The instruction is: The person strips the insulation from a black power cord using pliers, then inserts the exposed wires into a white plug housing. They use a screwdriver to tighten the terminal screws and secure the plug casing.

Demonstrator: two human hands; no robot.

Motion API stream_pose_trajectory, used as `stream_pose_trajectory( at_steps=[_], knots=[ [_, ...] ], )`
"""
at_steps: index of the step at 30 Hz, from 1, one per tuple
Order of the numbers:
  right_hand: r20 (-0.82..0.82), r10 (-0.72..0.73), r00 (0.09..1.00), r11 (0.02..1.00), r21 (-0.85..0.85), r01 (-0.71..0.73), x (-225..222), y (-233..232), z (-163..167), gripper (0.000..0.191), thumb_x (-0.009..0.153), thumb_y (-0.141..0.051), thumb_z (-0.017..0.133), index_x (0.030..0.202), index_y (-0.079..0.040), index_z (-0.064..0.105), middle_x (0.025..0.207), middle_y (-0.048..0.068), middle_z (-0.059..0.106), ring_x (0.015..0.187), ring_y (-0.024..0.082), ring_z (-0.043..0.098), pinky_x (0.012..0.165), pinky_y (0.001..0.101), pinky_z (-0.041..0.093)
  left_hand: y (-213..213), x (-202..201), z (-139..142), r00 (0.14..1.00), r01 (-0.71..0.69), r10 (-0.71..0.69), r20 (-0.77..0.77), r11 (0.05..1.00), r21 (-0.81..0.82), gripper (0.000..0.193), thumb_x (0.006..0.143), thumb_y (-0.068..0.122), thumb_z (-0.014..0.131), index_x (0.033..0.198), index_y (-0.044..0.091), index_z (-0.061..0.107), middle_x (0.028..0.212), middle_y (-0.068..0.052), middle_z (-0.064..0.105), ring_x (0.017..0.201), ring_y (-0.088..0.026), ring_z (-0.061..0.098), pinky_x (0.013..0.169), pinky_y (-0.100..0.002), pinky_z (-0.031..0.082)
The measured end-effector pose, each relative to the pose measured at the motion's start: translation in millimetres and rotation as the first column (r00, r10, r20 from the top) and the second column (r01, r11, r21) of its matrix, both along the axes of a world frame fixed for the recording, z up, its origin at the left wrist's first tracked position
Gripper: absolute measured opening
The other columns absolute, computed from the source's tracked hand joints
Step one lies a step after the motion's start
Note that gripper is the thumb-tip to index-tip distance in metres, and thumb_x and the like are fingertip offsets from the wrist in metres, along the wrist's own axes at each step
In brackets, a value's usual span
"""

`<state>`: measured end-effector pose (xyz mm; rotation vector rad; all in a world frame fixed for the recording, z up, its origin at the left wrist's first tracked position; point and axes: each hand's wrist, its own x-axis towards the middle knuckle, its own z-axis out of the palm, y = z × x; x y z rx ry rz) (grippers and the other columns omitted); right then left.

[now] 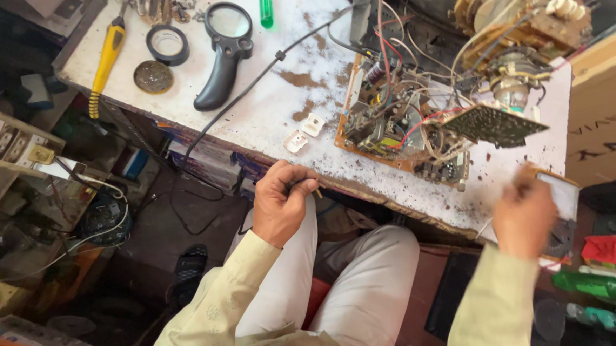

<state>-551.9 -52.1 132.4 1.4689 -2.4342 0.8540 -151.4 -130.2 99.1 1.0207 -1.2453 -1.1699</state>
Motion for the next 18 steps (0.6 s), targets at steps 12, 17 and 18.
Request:
stream_pose_trajectory(
  at_steps=[12,17,18],
  knots=[
    [0.549,0.722,0.420,0.686,-0.648,-0.332,230.9,-6.0,54.3,0.056,0.113,-0.009,0.061,0.154,-0.017,0.024,0.106,0.023,0.070,0.088,0.025,0.072,0.080,0.0345,0.063,2.8,-5.6,-10.7,0.991,-0.136,0.136,0.009,0.990,-0.029,0.014,0.084,-0.008,0.068,0.091,0.002,0.074,0.081,-0.005,0.061,0.075,-0.016,0.061,0.070,-0.027,0.049],
    [0.454,0.809,0.374,0.588,-0.643,-0.491,262.7,-39.8,37.9,0.049,0.115,-0.004,0.055,0.151,-0.016,0.023,0.112,0.024,0.068,0.094,0.025,0.072,0.085,0.0362,0.065,2.3,4.8,-24.9,0.978,-0.207,0.207,0.006,0.978,-0.040,0.013,0.085,-0.008,0.069,0.091,0.002,0.073,0.081,-0.005,0.060,0.075,-0.016,0.060,0.070,-0.027,0.048],
    [0.430,0.817,0.383,0.576,-0.637,-0.513,264.3,-43.4,35.7,0.049,0.115,-0.003,0.054,0.151,-0.015,0.023,0.112,0.024,0.068,0.095,0.025,0.072,0.085,0.0362,0.065,2.0,5.7,-28.4,0.977,-0.213,0.213,-0.007,0.976,-0.046,0.013,0.085,-0.008,0.069,0.091,0.002,0.073,0.082,-0.005,0.060,0.075,-0.015,0.061,0.070,-0.027,0.048]
  ],
)
